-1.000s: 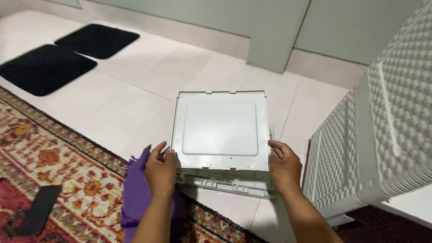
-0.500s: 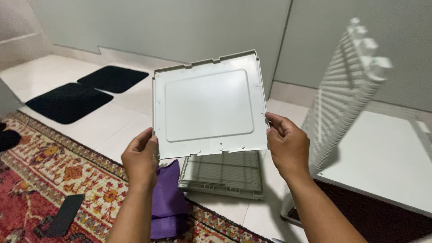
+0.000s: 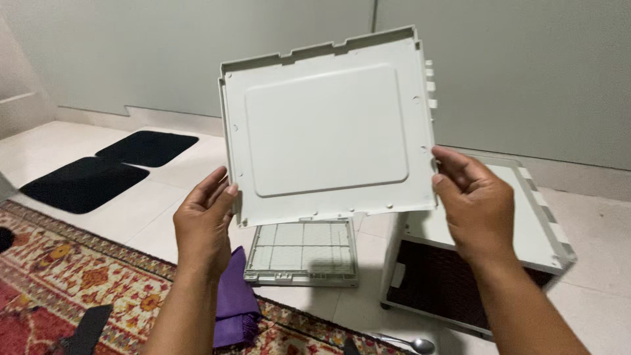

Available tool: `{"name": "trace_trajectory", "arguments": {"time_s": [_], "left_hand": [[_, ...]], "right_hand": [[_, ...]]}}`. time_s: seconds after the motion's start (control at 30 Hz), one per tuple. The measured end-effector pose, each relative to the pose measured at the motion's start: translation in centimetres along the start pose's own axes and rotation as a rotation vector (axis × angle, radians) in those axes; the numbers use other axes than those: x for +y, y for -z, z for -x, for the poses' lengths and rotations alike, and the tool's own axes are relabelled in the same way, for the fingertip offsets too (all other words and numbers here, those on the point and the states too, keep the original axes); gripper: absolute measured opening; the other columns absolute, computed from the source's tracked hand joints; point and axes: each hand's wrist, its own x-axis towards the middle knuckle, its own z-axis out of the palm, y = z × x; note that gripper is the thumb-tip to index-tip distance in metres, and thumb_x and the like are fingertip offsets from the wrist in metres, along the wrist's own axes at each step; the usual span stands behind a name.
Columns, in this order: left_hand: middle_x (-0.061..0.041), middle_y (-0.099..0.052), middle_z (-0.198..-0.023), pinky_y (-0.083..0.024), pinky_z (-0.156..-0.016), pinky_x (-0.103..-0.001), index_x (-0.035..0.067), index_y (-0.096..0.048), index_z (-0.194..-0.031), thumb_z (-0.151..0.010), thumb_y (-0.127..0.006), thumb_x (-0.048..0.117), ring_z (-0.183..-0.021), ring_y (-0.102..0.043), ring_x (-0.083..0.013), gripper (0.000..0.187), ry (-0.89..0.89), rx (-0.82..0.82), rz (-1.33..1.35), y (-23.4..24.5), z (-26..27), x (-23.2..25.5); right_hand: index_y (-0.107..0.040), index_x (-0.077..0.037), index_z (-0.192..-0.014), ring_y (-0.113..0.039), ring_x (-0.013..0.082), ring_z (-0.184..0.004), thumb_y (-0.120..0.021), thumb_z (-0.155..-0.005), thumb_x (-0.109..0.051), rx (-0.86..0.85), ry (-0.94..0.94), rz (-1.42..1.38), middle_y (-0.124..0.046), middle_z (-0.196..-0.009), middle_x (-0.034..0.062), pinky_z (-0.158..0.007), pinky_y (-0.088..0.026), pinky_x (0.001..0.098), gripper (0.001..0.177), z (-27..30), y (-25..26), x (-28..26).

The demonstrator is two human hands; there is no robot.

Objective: The person assembles a modular plastic storage cabinet by hand. They attach side panels, a back panel, a top lid, and a front door to a base unit, snapping each piece into place to form a complete cabinet.

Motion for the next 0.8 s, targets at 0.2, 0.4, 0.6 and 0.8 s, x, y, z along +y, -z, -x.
{"name": "trace_trajectory", "arguments": {"time_s": [0.2,0.4,0.6,0.8], "left_hand": [[-0.017,-0.070,-0.132,-0.058,-0.095,-0.034,0.000,-0.058,-0.138,-0.089,-0.068,0.002,-0.118,-0.068,-0.0221,0.050,-0.074,-0.191,0.090,-6.3,2.4,2.0],[-0.017,-0.073,-0.125,-0.062,-0.098,-0.032,0.003,-0.063,-0.135,-0.088,-0.070,0.003,-0.115,-0.072,-0.0210,0.048,-0.142,-0.398,0.058,-14.4,5.3,-0.9],[-0.010,-0.076,-0.122,-0.059,-0.097,-0.031,0.013,-0.067,-0.133,-0.087,-0.073,0.010,-0.113,-0.072,-0.0181,0.047,-0.002,-0.516,-0.160,-22.8,10.1,-5.6],[-0.006,-0.076,-0.119,-0.059,-0.093,-0.032,0.017,-0.069,-0.131,-0.090,-0.073,0.022,-0.107,-0.073,-0.0155,0.041,0.065,-0.566,-0.474,-27.5,12.6,-8.8]], "right_hand": [[-0.060,0.000,-0.135,-0.065,0.0242,-0.128,-0.063,-0.096,0.000,0.116,0.061,-0.103,-0.067,-0.134,0.0198,-0.104,-0.058,0.0329,0.040,-1.7,7.1,2.3],[-0.039,0.003,-0.150,-0.060,0.0222,-0.129,-0.062,-0.095,0.000,0.093,-0.040,-0.191,-0.058,-0.137,0.0198,-0.099,-0.056,0.0296,0.060,-4.5,16.5,8.2],[-0.056,0.002,-0.145,-0.061,0.0140,-0.083,-0.062,-0.103,-0.010,0.208,-0.345,0.068,-0.070,-0.107,0.0191,-0.071,-0.053,0.0284,0.044,-4.9,24.4,13.8],[-0.059,-0.005,-0.134,-0.067,0.0121,-0.093,-0.061,-0.099,-0.014,0.218,-0.343,0.115,-0.072,-0.103,0.0084,-0.081,-0.056,0.0305,0.037,-5.1,29.7,15.8]]}}
